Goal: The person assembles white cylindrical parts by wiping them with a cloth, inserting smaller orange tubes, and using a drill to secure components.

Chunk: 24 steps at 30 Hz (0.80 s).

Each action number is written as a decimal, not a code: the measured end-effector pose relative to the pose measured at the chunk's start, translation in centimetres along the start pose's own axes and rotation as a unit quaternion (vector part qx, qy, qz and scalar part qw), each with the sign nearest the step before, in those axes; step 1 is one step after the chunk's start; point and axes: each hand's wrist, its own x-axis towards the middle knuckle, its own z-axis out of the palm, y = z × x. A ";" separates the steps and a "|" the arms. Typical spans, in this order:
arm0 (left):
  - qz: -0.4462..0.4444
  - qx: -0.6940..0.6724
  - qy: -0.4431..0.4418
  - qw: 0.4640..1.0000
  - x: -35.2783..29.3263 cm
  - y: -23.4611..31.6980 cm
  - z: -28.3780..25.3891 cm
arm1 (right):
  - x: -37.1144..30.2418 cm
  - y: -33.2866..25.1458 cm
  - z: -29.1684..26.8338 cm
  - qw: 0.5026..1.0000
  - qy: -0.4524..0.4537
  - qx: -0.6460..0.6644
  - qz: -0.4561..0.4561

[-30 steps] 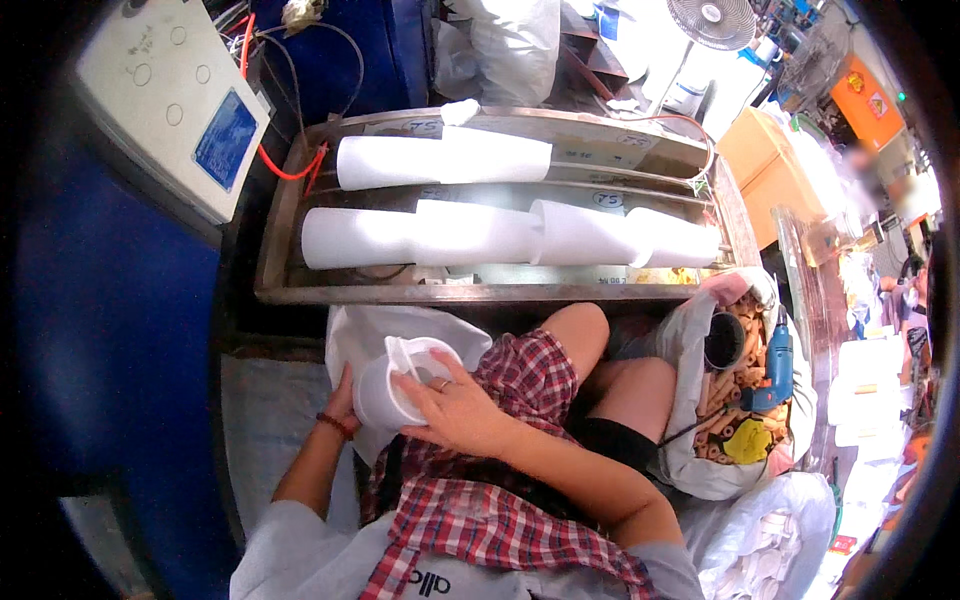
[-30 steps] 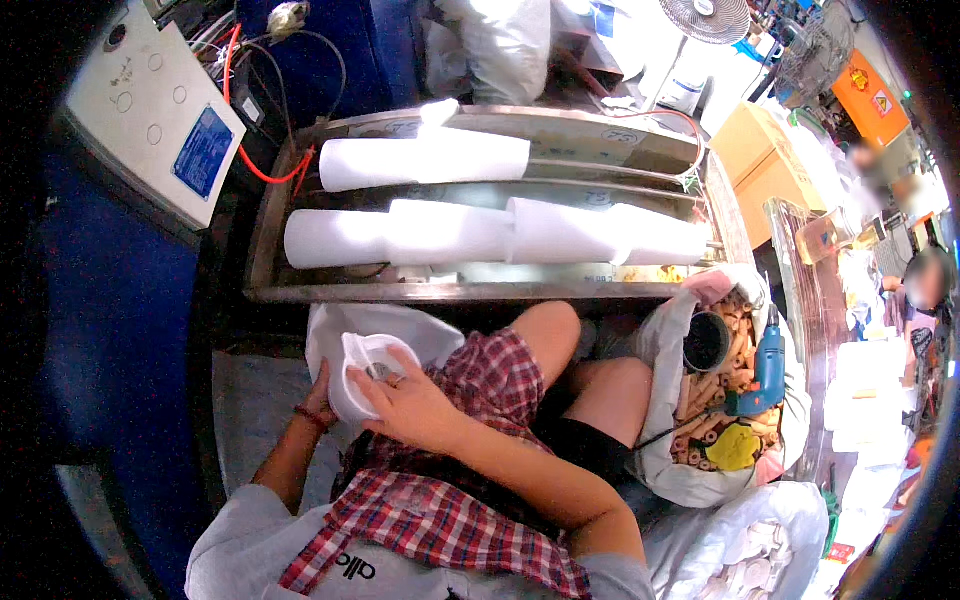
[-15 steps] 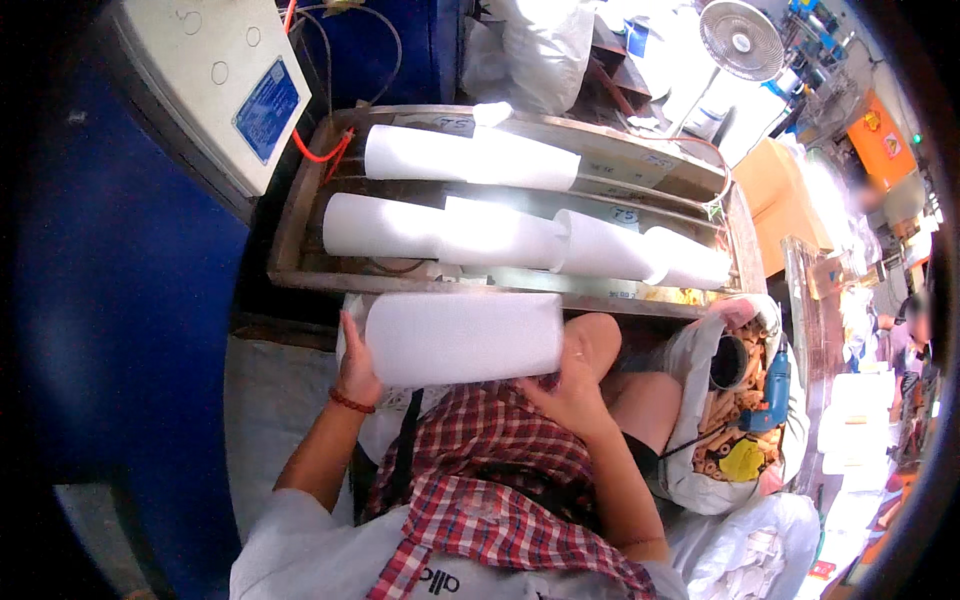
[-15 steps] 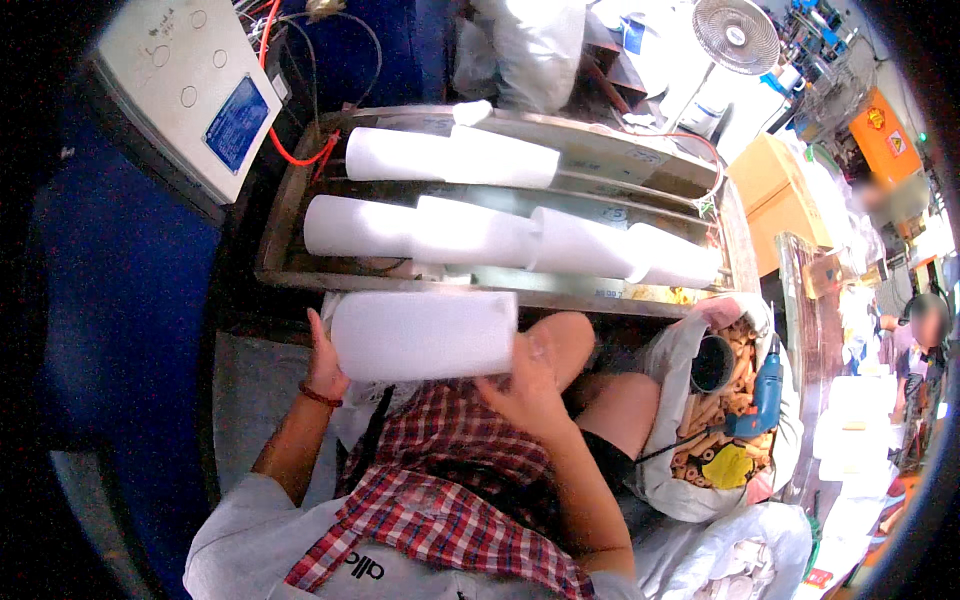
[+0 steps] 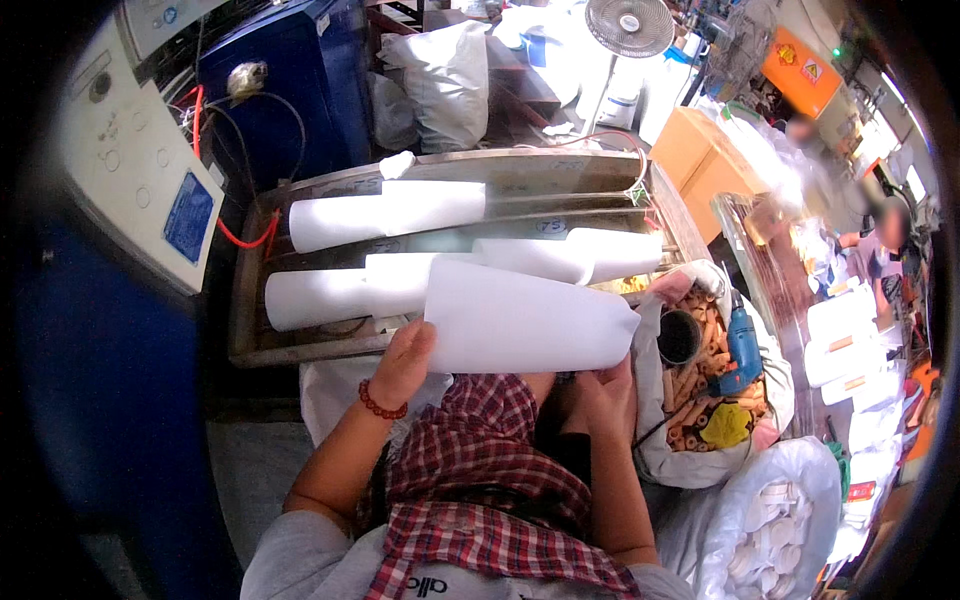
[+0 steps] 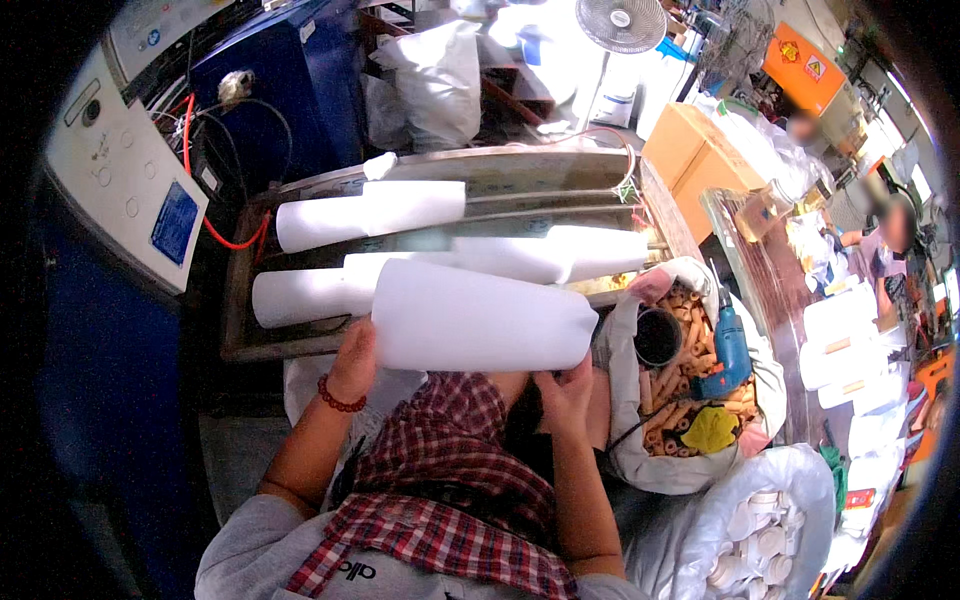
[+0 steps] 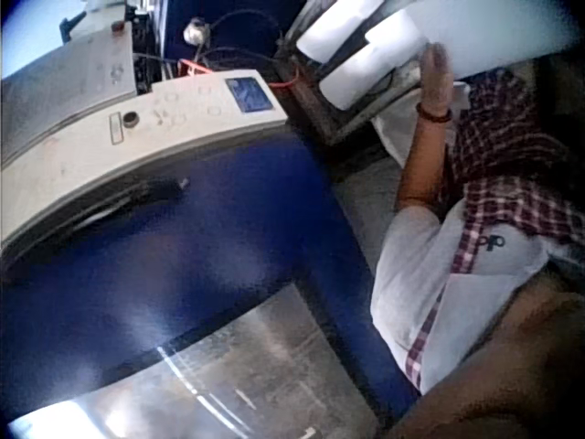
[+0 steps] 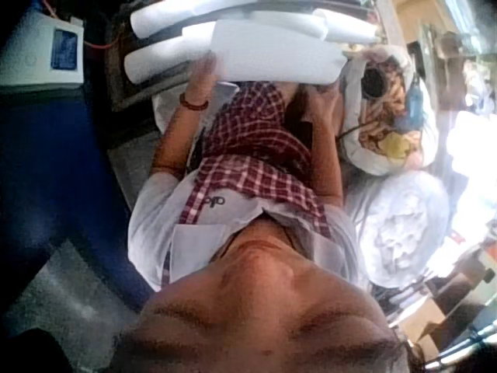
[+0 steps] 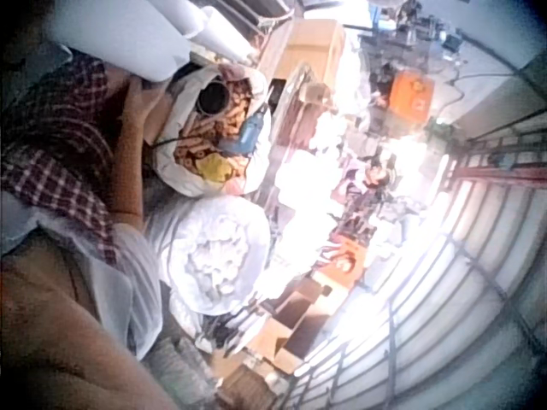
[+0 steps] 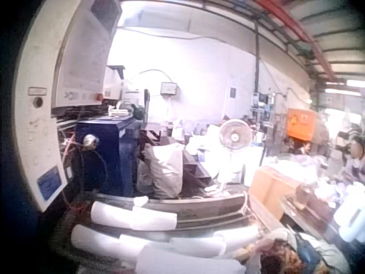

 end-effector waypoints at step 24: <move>-0.083 0.016 -0.123 0.989 0.5 2.0 2.7 | -0.9 -1.7 -3.1 0.988 0.096 0.076 0.093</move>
